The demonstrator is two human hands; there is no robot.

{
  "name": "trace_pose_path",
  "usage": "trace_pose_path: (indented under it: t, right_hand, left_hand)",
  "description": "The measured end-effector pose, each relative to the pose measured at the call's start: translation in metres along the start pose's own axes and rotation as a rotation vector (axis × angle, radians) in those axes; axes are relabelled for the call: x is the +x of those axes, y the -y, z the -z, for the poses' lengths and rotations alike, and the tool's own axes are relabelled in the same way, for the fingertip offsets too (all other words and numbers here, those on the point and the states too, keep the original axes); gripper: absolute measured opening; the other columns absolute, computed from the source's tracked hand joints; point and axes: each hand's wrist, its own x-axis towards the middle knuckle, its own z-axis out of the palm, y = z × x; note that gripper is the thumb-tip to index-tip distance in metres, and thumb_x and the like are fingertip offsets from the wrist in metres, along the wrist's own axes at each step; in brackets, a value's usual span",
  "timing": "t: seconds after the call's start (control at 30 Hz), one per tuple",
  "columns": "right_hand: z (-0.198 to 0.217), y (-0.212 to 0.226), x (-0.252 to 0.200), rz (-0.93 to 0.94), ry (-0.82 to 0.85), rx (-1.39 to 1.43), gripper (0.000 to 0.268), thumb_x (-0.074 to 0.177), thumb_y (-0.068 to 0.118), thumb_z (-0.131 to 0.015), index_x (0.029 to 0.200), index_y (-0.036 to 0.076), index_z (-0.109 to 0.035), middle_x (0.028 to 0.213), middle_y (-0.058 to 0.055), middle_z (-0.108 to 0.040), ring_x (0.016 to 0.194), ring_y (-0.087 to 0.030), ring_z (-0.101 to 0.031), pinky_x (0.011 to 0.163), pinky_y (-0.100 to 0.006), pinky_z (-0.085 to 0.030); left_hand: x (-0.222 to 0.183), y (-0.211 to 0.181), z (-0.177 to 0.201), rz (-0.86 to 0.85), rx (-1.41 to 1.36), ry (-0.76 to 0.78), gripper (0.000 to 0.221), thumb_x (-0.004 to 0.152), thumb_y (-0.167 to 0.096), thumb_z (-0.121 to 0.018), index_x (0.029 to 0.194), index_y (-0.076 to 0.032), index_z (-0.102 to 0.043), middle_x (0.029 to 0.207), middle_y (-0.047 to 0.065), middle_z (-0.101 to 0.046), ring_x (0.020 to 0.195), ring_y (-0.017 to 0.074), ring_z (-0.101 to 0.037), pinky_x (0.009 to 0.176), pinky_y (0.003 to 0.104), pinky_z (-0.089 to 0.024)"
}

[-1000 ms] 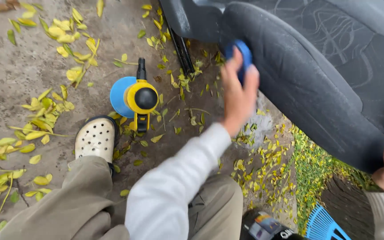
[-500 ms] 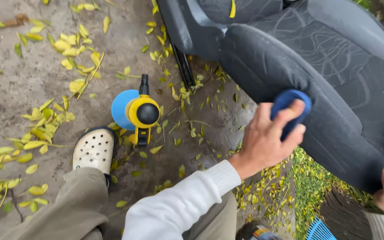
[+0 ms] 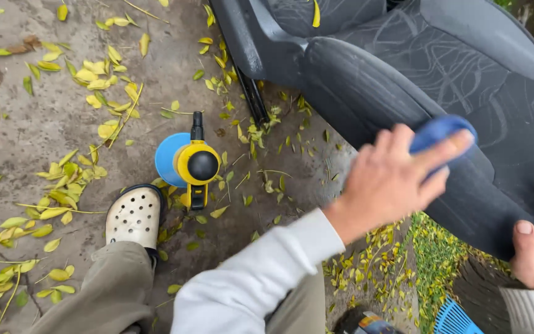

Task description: Scrubbing a car seat with a brush and spraying cleaning solution outdoors.

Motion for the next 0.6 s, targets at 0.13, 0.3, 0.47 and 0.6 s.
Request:
trace_pose_path:
  t: [0.13,0.3,0.47,0.6]
  right_hand:
    - [0.003,0.008,0.009,0.004,0.006,-0.026,0.053,0.101,0.036,-0.059,0.139,0.0,-0.051,0.156,-0.024,-0.046,0.148,-0.035,-0.045,0.127,-0.048,-0.032]
    - [0.003,0.015,0.009,0.038,0.004,-0.106,0.05,0.1,0.032,-0.059,0.137,0.0,-0.053,0.152,-0.022,-0.05,0.152,-0.038,-0.038,0.13,-0.052,-0.026]
    - [0.007,0.023,0.006,0.041,0.009,-0.137,0.048,0.098,0.03,-0.06,0.135,0.001,-0.054,0.15,-0.02,-0.052,0.153,-0.039,-0.036,0.131,-0.054,-0.024]
    - [-0.002,0.027,0.012,0.037,0.004,-0.133,0.047,0.095,0.026,-0.06,0.134,0.001,-0.054,0.148,-0.02,-0.053,0.152,-0.039,-0.037,0.13,-0.054,-0.024]
  left_hand:
    - [0.074,0.114,0.025,0.236,0.152,-0.129,0.05,0.095,-0.048,-0.061,0.142,-0.035,-0.049,0.111,0.015,-0.06,0.096,0.0366,-0.066,0.075,0.053,-0.055]
    - [0.048,0.016,0.01,0.143,0.162,-0.02,0.049,0.095,-0.044,-0.061,0.142,-0.036,-0.051,0.113,0.016,-0.059,0.098,0.0366,-0.065,0.077,0.05,-0.057]
    - [0.038,0.022,0.012,-0.051,0.187,0.099,0.053,0.094,-0.041,-0.063,0.145,-0.038,-0.051,0.109,0.017,-0.058,0.096,0.0352,-0.063,0.071,0.047,-0.057]
    - [0.112,0.126,0.026,0.182,0.217,0.027,0.046,0.093,-0.046,-0.062,0.137,-0.037,-0.054,0.114,0.017,-0.06,0.102,0.0394,-0.064,0.079,0.052,-0.055]
